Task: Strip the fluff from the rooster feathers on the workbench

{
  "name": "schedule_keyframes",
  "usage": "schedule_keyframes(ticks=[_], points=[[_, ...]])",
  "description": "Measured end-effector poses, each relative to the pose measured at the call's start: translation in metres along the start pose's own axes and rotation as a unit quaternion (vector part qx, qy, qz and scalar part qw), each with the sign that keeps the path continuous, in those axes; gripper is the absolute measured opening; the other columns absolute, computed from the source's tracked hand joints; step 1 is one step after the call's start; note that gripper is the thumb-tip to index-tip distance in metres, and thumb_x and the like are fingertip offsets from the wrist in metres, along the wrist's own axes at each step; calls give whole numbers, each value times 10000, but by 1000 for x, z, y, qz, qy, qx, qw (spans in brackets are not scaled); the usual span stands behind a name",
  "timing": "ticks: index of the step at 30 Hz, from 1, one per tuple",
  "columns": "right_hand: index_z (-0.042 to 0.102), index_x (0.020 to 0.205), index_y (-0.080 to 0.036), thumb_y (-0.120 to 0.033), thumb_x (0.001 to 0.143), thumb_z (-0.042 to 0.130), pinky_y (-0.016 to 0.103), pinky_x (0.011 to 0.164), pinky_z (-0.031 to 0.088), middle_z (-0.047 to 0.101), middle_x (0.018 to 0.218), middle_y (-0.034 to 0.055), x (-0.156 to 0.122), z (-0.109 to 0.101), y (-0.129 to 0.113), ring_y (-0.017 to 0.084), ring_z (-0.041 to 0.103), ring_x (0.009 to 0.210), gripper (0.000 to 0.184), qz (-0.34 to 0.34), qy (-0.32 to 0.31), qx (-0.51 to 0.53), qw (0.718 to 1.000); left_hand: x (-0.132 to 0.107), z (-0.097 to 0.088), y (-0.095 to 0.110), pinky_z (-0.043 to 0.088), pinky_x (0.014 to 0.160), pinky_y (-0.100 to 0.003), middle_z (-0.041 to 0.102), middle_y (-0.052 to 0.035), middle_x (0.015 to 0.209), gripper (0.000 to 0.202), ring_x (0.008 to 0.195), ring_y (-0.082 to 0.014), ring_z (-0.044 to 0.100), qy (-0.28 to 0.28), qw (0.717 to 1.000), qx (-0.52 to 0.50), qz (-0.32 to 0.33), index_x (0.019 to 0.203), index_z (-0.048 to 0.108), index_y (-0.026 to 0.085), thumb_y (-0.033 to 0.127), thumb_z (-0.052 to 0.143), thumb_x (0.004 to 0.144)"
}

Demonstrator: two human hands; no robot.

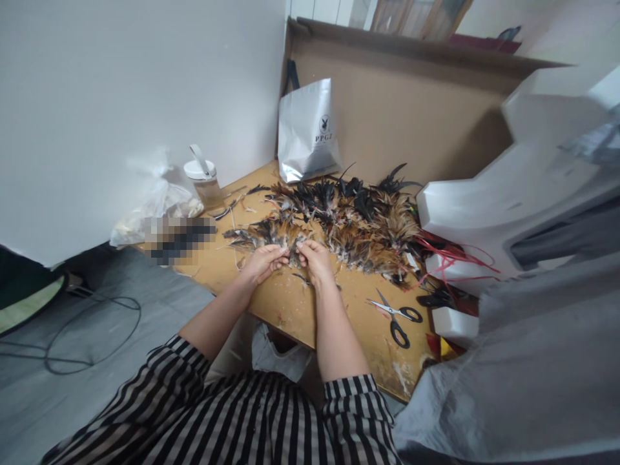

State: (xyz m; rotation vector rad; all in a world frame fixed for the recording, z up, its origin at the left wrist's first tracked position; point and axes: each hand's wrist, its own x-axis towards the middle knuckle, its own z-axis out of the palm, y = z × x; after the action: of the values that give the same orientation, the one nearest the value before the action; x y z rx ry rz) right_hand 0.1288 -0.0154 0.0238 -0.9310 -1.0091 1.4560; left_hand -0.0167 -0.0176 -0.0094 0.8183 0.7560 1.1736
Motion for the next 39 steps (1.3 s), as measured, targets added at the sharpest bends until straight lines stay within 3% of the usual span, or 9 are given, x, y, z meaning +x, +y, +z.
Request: schedule_keyframes(ticks=[8,13,18,22,26,29,35,39], points=[[484,579,-173,-355,594,667,172,356,237,465,463,-58,2,-6,2,35,340,364,258,-19,4,-43,999,-2,2,4,399,469,-133,651,-78,830,239,580,-60,578,10,999,-23,19,793,600,94,259,673,636],[501,605,-173,-374,600,659,170,347,240,460,439,-59,6,-7,7,41,353,352,256,-37,33,-53,997,-6,5,4,405,455,-148,653,-84,765,280,535,-71,574,-39,999,18,-19,838,611,85,282,666,646],[530,622,-169,-369,592,666,172,346,268,497,439,-48,6,-6,7,49,390,356,243,-24,35,-53,998,-6,5,4,395,454,-136,628,-38,668,219,489,-43,537,-49,998,-24,-25,746,599,92,251,687,623],[536,623,-170,-359,570,680,173,360,297,574,531,-20,6,-10,0,60,447,405,243,-36,60,-34,997,-4,1,4,383,457,-119,592,-8,593,208,464,-25,510,-39,997,-60,-14,730,592,93,232,694,613],[548,615,-162,-369,561,683,181,396,326,640,671,20,3,-19,-14,68,488,467,253,-73,76,-71,992,-6,2,5,343,409,-132,576,1,560,226,423,-30,487,-46,998,-26,-24,675,566,103,257,707,588],[565,607,-152,-368,562,685,179,402,311,618,576,7,-3,-27,-25,62,463,439,250,-54,27,-142,988,-8,4,5,319,396,-137,565,7,537,247,407,-32,478,-59,997,17,-38,646,552,108,284,711,576],[584,631,-135,-378,573,679,159,356,224,538,432,-28,-12,-35,-32,30,363,336,267,61,-133,-230,962,-12,7,8,298,392,-148,558,4,525,253,393,-29,458,-81,993,74,-39,640,565,106,310,702,580],[588,661,-127,-364,588,677,154,379,307,556,462,-15,-12,-38,-28,42,427,368,264,84,-177,-240,951,-13,8,9,289,389,-147,556,1,520,265,394,-30,447,-85,991,99,-28,637,561,105,326,696,584]])
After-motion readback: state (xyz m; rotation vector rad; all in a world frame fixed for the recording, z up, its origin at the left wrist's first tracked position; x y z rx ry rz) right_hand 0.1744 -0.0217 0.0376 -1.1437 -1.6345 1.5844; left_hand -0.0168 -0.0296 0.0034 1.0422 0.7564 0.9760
